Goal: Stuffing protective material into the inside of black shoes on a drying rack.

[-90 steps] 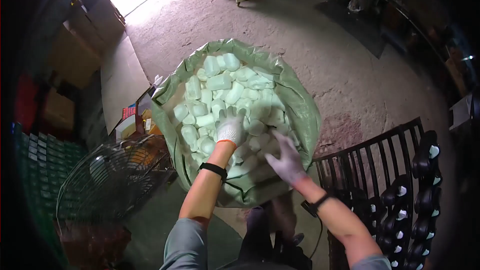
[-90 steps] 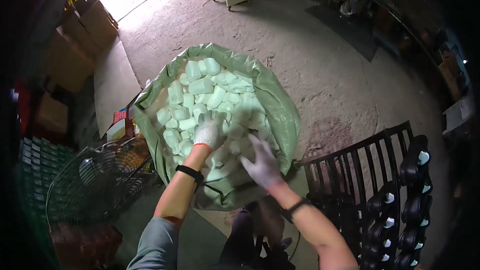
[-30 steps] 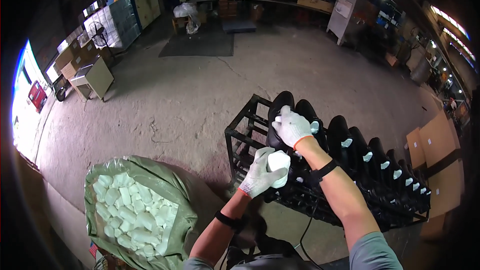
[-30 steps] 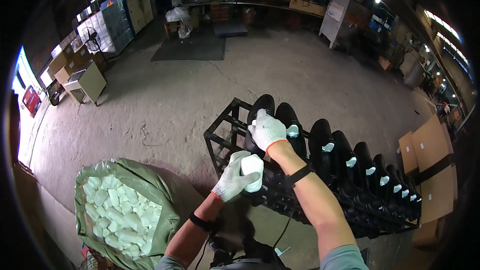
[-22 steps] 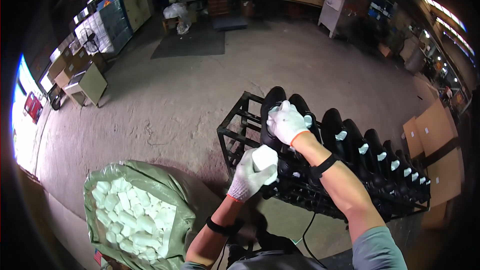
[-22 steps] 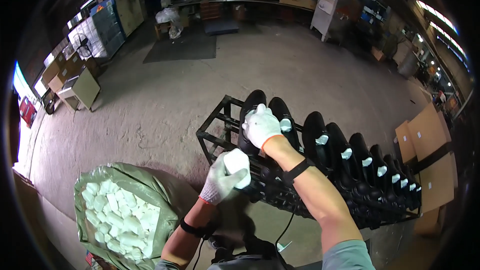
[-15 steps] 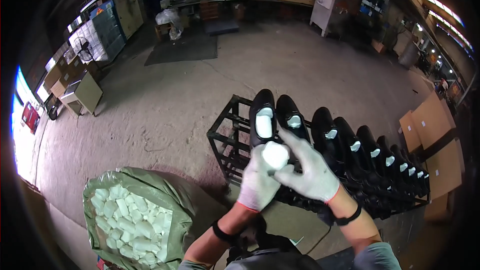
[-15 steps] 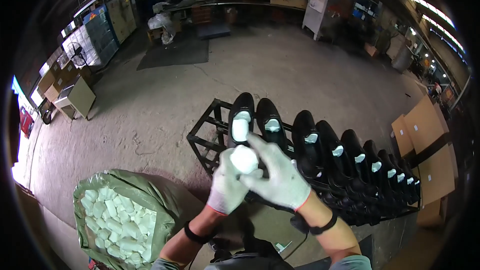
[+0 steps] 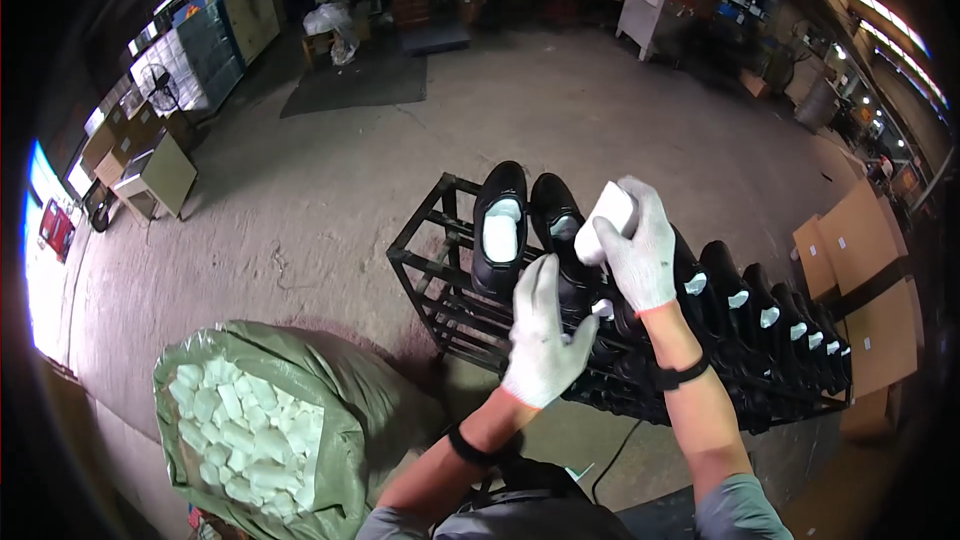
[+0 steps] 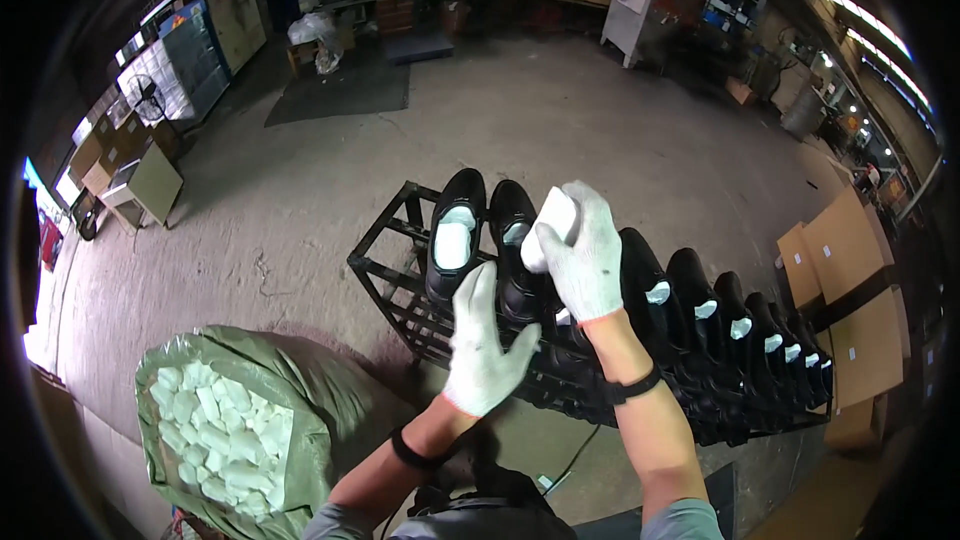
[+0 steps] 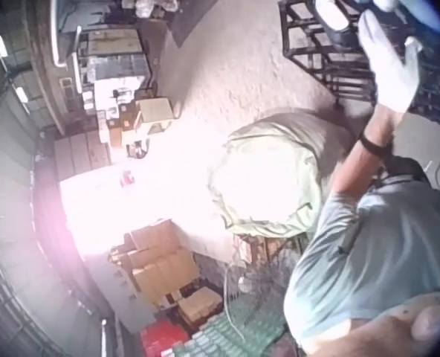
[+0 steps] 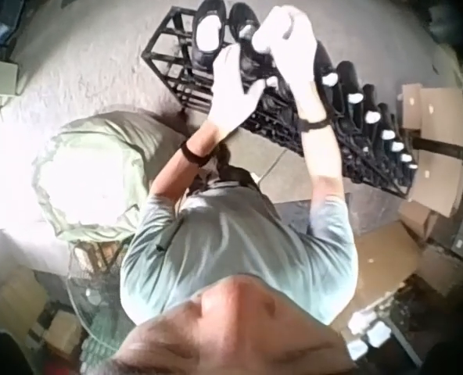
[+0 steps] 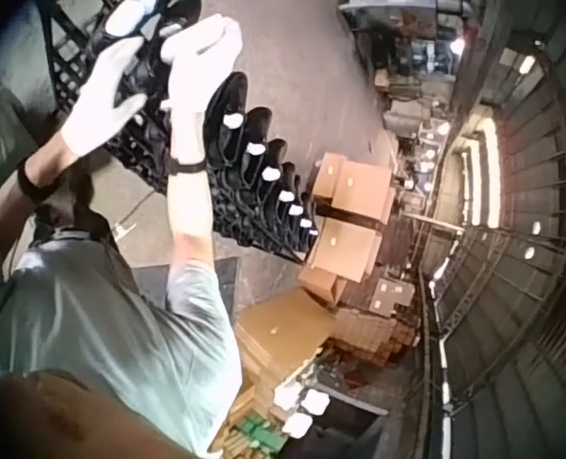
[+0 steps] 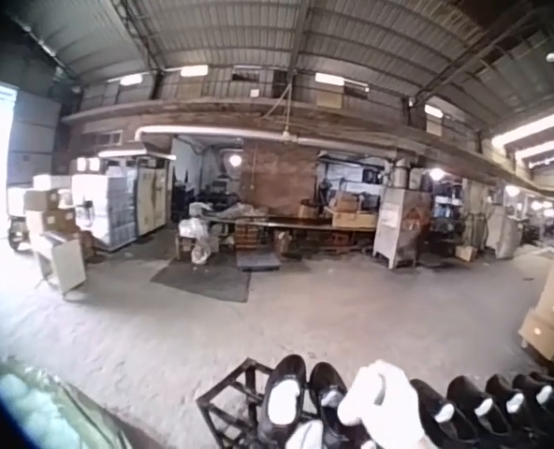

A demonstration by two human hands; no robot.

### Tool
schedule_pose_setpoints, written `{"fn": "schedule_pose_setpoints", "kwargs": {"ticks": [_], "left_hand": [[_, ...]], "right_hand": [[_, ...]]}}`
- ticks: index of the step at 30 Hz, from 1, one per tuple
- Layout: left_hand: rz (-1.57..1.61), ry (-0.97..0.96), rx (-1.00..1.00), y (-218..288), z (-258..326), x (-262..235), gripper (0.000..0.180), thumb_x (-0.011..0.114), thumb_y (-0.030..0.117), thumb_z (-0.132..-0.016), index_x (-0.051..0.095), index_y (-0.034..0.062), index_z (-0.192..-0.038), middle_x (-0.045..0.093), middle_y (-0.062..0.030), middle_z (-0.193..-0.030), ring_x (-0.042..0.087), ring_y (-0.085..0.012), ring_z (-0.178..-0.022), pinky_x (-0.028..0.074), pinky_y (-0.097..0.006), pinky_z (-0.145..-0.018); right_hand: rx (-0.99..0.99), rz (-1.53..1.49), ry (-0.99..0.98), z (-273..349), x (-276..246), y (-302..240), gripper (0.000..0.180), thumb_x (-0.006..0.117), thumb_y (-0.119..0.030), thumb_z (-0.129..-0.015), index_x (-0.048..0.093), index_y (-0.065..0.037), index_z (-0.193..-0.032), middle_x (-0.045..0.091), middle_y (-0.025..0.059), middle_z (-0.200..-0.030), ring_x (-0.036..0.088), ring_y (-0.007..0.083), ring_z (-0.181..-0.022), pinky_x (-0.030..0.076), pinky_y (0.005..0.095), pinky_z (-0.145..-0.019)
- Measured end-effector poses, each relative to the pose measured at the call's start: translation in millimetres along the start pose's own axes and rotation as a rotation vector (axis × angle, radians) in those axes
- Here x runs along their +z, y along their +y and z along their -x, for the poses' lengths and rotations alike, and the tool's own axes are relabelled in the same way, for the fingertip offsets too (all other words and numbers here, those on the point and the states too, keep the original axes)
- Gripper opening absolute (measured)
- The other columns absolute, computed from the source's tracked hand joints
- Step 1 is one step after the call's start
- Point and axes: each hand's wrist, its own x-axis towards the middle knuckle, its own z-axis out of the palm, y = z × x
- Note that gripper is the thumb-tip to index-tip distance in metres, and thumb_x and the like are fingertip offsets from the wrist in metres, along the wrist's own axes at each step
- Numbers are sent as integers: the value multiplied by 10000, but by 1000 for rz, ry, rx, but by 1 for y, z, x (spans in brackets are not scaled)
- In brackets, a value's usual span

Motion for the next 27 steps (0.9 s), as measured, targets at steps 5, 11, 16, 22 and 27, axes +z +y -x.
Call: {"fn": "schedule_pose_setpoints", "kwargs": {"ticks": [5, 11, 16, 22, 27], "left_hand": [[-290, 24, -185, -74, 109, -88, 498, 799, -29, -839, 709, 44, -1323, 606, -248, -1482, 637, -458, -1345, 598, -486, -1059], [-651, 209, -387, -127, 215, -226, 471, 728, -14, -859, 686, 60, -1322, 599, -263, -1456, 575, -495, -1369, 517, -549, -1154], [-1030, 433, -846, -189, 297, -359, 737, 851, 254, -855, 573, 74, -1513, 517, -365, -1536, 518, -545, -1428, 468, -566, -1208], [-1302, 475, -1181, -294, 358, -469, 898, 865, 424, -874, 473, 155, -1636, 505, -326, -1602, 505, -533, -1451, 449, -552, -1227], [-800, 436, -1478, -330, 418, -488, 1000, 860, 406, -857, 396, 134, -1699, 579, -306, -1546, 539, -471, -1452, 474, -513, -1188]], "right_hand": [[-226, 433, -284, 21, 66, -3, 245, 766, -170, -892, 761, -50, -1105, 691, 253, -1198, 652, 480, -1133, 553, 528, -1008], [-428, 621, -538, 18, 52, 26, 263, 593, -192, -1109, 729, 12, -1205, 736, 220, -1104, 658, 433, -1073, 519, 558, -948], [-216, 572, -432, 27, 52, 53, 174, 708, -116, -1051, 779, -11, -1171, 735, 185, -1142, 642, 394, -1147, 514, 507, -1049], [-458, 496, -162, 80, 82, -69, 325, 634, -66, -1054, 733, 1, -1356, 682, 194, -1265, 656, 373, -1175, 525, 486, -1059], [84, -378, -1177, 273, 251, -284, 684, 809, -61, -901, 596, -22, -1550, 638, 214, -1479, 740, 309, -1220, 599, 430, -1050]]}}
